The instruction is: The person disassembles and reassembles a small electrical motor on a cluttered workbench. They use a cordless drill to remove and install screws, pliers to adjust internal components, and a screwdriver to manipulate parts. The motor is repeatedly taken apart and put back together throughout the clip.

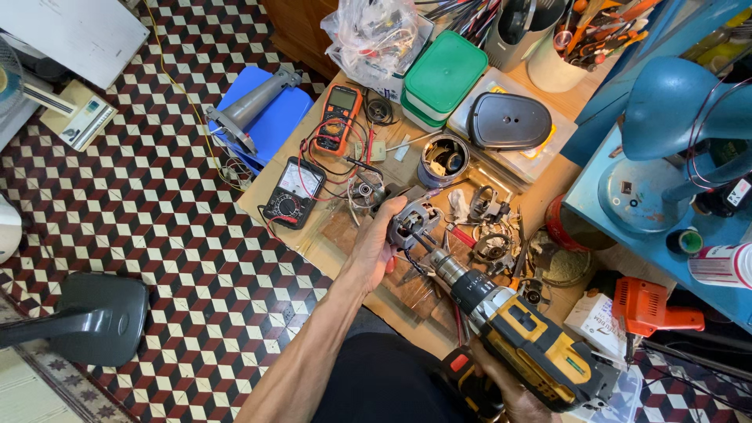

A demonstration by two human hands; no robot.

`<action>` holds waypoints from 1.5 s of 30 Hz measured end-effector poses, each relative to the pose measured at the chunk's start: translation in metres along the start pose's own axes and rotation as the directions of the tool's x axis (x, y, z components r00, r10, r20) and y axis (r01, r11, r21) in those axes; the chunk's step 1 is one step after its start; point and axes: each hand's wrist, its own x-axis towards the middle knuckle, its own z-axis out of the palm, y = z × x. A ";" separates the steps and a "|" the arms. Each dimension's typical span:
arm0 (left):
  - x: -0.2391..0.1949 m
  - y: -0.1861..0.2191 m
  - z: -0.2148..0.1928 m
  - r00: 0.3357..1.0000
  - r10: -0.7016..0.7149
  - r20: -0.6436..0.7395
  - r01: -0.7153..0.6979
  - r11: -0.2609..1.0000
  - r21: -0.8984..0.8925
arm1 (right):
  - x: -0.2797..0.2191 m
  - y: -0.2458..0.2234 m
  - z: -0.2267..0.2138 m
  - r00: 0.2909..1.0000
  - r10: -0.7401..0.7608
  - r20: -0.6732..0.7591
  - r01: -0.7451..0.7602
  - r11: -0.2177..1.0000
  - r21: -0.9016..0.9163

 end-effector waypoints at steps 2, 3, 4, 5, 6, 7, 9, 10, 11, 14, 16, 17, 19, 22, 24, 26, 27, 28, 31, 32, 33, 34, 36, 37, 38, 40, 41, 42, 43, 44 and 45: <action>0.000 0.000 -0.001 1.000 0.010 -0.003 -0.010 1.000 -0.014 | 0.000 -0.001 0.000 0.998 0.059 0.015 -0.060 0.998 0.033; 0.000 -0.001 -0.002 1.000 0.017 -0.007 -0.017 1.000 -0.016 | 0.001 -0.001 0.000 0.996 0.089 0.023 -0.090 0.995 0.049; 0.001 -0.001 -0.004 1.000 0.024 -0.013 -0.024 1.000 -0.019 | 0.002 -0.001 0.001 0.996 0.084 0.017 -0.085 0.995 0.054; 0.002 -0.001 -0.005 1.000 0.025 -0.006 -0.025 0.999 -0.027 | 0.004 0.000 0.002 0.997 0.079 0.011 -0.080 0.995 0.058; 0.003 -0.002 -0.006 1.000 0.025 0.001 -0.025 0.999 -0.035 | 0.005 0.001 0.003 0.997 0.076 0.004 -0.076 0.995 0.063; 0.004 -0.002 -0.008 1.000 0.024 0.008 -0.024 0.999 -0.044 | 0.007 0.001 0.005 0.996 0.082 0.020 -0.083 0.994 0.069; 0.007 -0.004 -0.010 0.999 0.033 0.014 -0.032 0.998 -0.056 | 0.008 0.004 0.006 0.996 0.085 0.038 -0.087 0.994 0.063; 0.007 -0.004 -0.011 0.999 0.037 0.016 -0.036 0.997 -0.062 | 0.009 0.005 0.007 0.995 0.089 0.041 -0.091 0.994 0.058; 0.007 -0.004 -0.012 1.000 0.028 0.008 -0.028 0.998 -0.048 | 0.009 0.006 0.007 0.995 0.093 0.043 -0.095 0.994 0.052; 0.007 -0.004 -0.013 1.000 0.004 -0.008 -0.004 1.000 -0.016 | 0.009 0.008 0.008 0.994 0.104 0.043 -0.106 0.994 0.034; 0.006 -0.003 -0.013 1.000 -0.006 -0.013 0.006 1.000 -0.005 | 0.009 0.007 0.008 0.993 0.109 0.046 -0.110 0.993 0.031; 0.006 -0.002 -0.013 1.000 -0.005 -0.012 0.005 1.000 -0.013 | 0.009 0.006 0.007 0.993 0.108 0.046 -0.109 0.994 0.029; 0.007 -0.002 -0.013 1.000 -0.006 -0.007 0.006 1.000 -0.027 | 0.011 0.004 0.007 0.993 0.111 0.038 -0.112 0.993 0.025; 0.008 -0.002 -0.015 1.000 -0.008 0.009 0.008 1.000 -0.021 | 0.012 0.000 0.009 0.993 0.112 0.031 -0.113 0.993 0.030; 0.008 -0.002 -0.016 1.000 -0.015 0.018 0.015 1.000 -0.019 | 0.013 -0.003 0.010 0.994 0.109 0.022 -0.110 0.993 0.033; 0.009 -0.002 -0.016 1.000 0.001 0.027 0.000 0.999 -0.033 | 0.011 -0.005 0.011 0.994 0.112 0.017 -0.113 0.993 0.038; 0.010 -0.002 -0.016 0.999 0.020 0.031 -0.018 0.999 -0.047 | 0.010 -0.006 0.012 0.993 0.116 0.013 -0.116 0.992 0.040; 0.011 -0.003 -0.016 0.999 0.039 0.037 -0.036 0.997 -0.063 | 0.012 -0.007 0.012 0.993 0.112 0.019 -0.113 0.993 0.041; 0.014 -0.004 -0.019 1.000 -0.024 0.015 0.024 0.999 -0.024 | 0.019 -0.010 0.014 0.994 0.099 0.037 -0.101 0.994 0.044; 0.016 -0.005 -0.021 0.999 -0.048 0.022 0.049 0.998 -0.037 | 0.020 -0.011 0.016 0.994 0.097 0.043 -0.099 0.994 0.046; 0.018 -0.006 -0.021 0.997 -0.072 0.028 0.074 0.996 -0.049 | 0.021 -0.013 0.017 0.994 0.094 0.047 -0.096 0.994 0.050; 0.020 -0.007 -0.022 0.994 -0.101 0.039 0.103 0.993 -0.059 | 0.021 -0.015 0.018 0.994 0.099 0.045 -0.101 0.993 0.054; 0.024 -0.008 -0.022 0.989 -0.133 0.062 0.140 0.984 -0.109 | 0.014 -0.018 0.014 0.994 0.111 0.008 -0.112 0.992 0.062; 0.026 -0.007 -0.022 0.984 -0.157 0.081 0.167 0.978 -0.127 | 0.007 -0.018 0.007 0.992 0.126 -0.025 -0.124 0.990 0.071; 0.029 -0.008 -0.018 0.984 -0.172 0.034 0.176 0.965 -0.196 | -0.011 -0.019 -0.005 0.982 0.158 -0.106 -0.150 0.985 0.080; 0.031 -0.003 -0.022 0.988 -0.146 -0.042 0.129 0.953 -0.275 | -0.042 -0.015 -0.035 0.939 0.218 -0.267 -0.198 0.975 0.100; 0.028 0.000 -0.027 0.994 -0.108 0.030 0.112 0.959 -0.259 | -0.056 -0.010 -0.050 0.908 0.242 -0.343 -0.216 0.970 0.112; 0.023 0.006 -0.034 0.998 -0.060 0.030 0.065 0.977 -0.205 | -0.066 -0.004 -0.065 0.877 0.266 -0.399 -0.234 0.964 0.129; 0.018 0.011 -0.039 0.996 -0.077 -0.033 0.071 0.983 -0.169 | -0.078 0.002 -0.079 0.839 0.293 -0.459 -0.249 0.956 0.154; 0.010 0.020 -0.044 0.999 -0.033 -0.040 0.026 0.986 -0.163 | -0.083 0.012 -0.090 0.807 0.321 -0.496 -0.254 0.946 0.200; 0.002 0.030 -0.047 0.999 0.013 -0.046 -0.020 0.987 -0.158 | -0.088 0.024 -0.101 0.768 0.360 -0.530 -0.253 0.931 0.265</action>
